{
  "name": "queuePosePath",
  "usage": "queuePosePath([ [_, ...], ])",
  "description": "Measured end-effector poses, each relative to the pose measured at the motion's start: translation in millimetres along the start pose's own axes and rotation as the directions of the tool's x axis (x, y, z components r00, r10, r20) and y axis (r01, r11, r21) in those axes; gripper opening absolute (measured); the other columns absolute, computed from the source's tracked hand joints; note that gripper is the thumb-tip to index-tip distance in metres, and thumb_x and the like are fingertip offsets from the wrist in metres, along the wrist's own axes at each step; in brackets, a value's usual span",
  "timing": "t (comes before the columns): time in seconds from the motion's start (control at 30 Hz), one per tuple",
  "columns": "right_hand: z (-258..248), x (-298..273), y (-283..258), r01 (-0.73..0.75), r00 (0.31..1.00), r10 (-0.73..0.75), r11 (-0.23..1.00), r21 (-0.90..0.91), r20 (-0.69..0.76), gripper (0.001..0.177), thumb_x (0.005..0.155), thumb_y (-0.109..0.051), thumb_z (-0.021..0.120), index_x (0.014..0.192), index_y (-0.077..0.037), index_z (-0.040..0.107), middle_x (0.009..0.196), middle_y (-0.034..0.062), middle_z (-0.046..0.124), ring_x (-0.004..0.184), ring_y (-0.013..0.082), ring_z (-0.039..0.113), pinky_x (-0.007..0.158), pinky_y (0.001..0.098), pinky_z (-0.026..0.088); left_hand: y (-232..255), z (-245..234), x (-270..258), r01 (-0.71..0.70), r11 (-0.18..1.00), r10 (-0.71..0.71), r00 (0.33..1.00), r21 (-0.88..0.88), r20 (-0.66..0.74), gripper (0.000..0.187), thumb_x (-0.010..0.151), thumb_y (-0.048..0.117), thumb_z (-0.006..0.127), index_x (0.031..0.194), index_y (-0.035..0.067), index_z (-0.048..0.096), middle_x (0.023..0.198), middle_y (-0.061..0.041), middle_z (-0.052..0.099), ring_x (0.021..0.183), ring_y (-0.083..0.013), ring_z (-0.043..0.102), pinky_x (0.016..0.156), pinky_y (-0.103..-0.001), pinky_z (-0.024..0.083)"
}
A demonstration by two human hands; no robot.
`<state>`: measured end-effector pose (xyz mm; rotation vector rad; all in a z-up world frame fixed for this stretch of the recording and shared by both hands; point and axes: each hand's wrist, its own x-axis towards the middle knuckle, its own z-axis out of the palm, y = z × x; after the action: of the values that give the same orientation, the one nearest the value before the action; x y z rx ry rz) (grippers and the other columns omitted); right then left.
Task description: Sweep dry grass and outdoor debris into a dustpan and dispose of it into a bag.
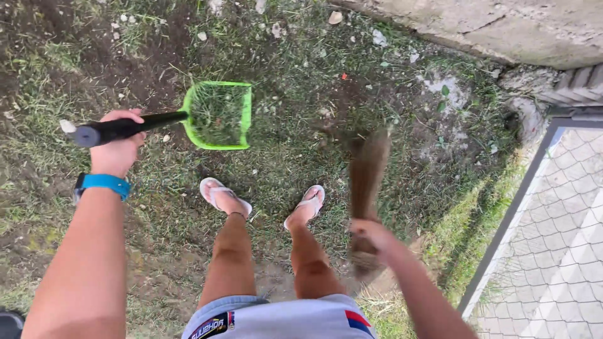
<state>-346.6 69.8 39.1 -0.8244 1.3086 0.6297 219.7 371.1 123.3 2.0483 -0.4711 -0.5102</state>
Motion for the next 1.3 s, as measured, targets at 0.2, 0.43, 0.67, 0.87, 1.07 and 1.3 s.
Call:
queuePosePath([
  [0.2, 268.7, -94.8, -118.5, -0.088, 0.799, -0.058, 0.973, 0.212, 0.598, 0.01, 0.08, -0.017, 0.065, 0.079, -0.007, 0.064, 0.066, 0.0129, 0.063, 0.054, 0.0255, 0.064, 0.052, 0.0384, 0.055, 6.4, 7.1, 4.0, -0.196, 0.93, 0.236, 0.967, 0.313, -0.096, 0.033, 0.078, -0.013, 0.068, 0.101, 0.011, 0.071, 0.113, -0.012, 0.075, 0.111, -0.0256, 0.073, 0.098, -0.034, 0.054],
  [0.43, 198.2, -165.2, -80.6, -0.219, 0.933, 0.086, 0.906, 0.363, 0.35, 0.028, 0.079, -0.01, 0.069, 0.104, 0.0, 0.065, 0.079, 0.0102, 0.068, 0.063, 0.0221, 0.069, 0.061, 0.0372, 0.059, -7.5, -2.7, 5.1, -0.149, 0.936, 0.191, 0.976, 0.319, -0.108, 0.034, 0.076, -0.014, 0.067, 0.1, 0.01, 0.07, 0.108, -0.013, 0.074, 0.106, -0.0295, 0.072, 0.093, -0.034, 0.054],
  [0.67, 301.7, -55.5, -101.2, -0.212, 0.936, 0.094, 0.919, 0.332, 0.339, 0.026, 0.083, -0.023, 0.066, 0.094, 0.0, 0.065, 0.08, 0.015, 0.068, 0.067, 0.0292, 0.067, 0.063, 0.0425, 0.058, -12.0, -7.6, 8.2, -0.087, 0.967, 0.119, 0.985, 0.24, -0.124, 0.036, 0.072, -0.014, 0.066, 0.099, 0.009, 0.068, 0.111, -0.012, 0.074, 0.106, -0.027, 0.073, 0.092, -0.033, 0.053],
  [0.87, 280.7, -136.2, -128.6, -0.226, 0.875, 0.074, 0.936, 0.268, 0.479, 0.022, 0.082, -0.02, 0.073, 0.093, -0.003, 0.063, 0.079, 0.0106, 0.065, 0.066, 0.0224, 0.065, 0.062, 0.0375, 0.056, -13.8, -60.4, 15.8, -0.08, 0.995, 0.085, 0.992, 0.052, -0.09, 0.037, 0.075, -0.015, 0.067, 0.102, 0.01, 0.069, 0.118, -0.01, 0.073, 0.112, -0.021, 0.069, 0.099, -0.032, 0.051],
  [1.07, 174.5, -152.8, -198.4, -0.151, 0.988, 0.152, 0.987, 0.057, -0.015, 0.027, 0.077, -0.018, 0.068, 0.101, -0.011, 0.06, 0.078, 0.01, 0.063, 0.069, 0.024, 0.063, 0.069, 0.0432, 0.056, -59.3, -133.6, 3.9, 0.014, 0.996, -0.033, 0.978, -0.092, -0.206, 0.032, 0.081, -0.015, 0.068, 0.101, 0.009, 0.067, 0.12, -0.008, 0.07, 0.117, -0.0183, 0.067, 0.107, -0.032, 0.05],
  [1.3, 342.9, 84.5, -133.4, 0.492, 0.797, -0.36, 0.853, -0.175, 0.485, 0.02, 0.085, -0.014, 0.07, 0.095, 0.002, 0.076, 0.088, 0.0075, 0.071, 0.085, 0.018, 0.061, 0.073, 0.0369, 0.051, -42.7, -67.8, 5.5, 0.132, 0.982, -0.048, 0.865, 0.135, -0.499, 0.033, 0.076, -0.013, 0.073, 0.1, 0.01, 0.069, 0.094, -0.007, 0.072, 0.09, -0.0167, 0.07, 0.083, -0.031, 0.056],
])
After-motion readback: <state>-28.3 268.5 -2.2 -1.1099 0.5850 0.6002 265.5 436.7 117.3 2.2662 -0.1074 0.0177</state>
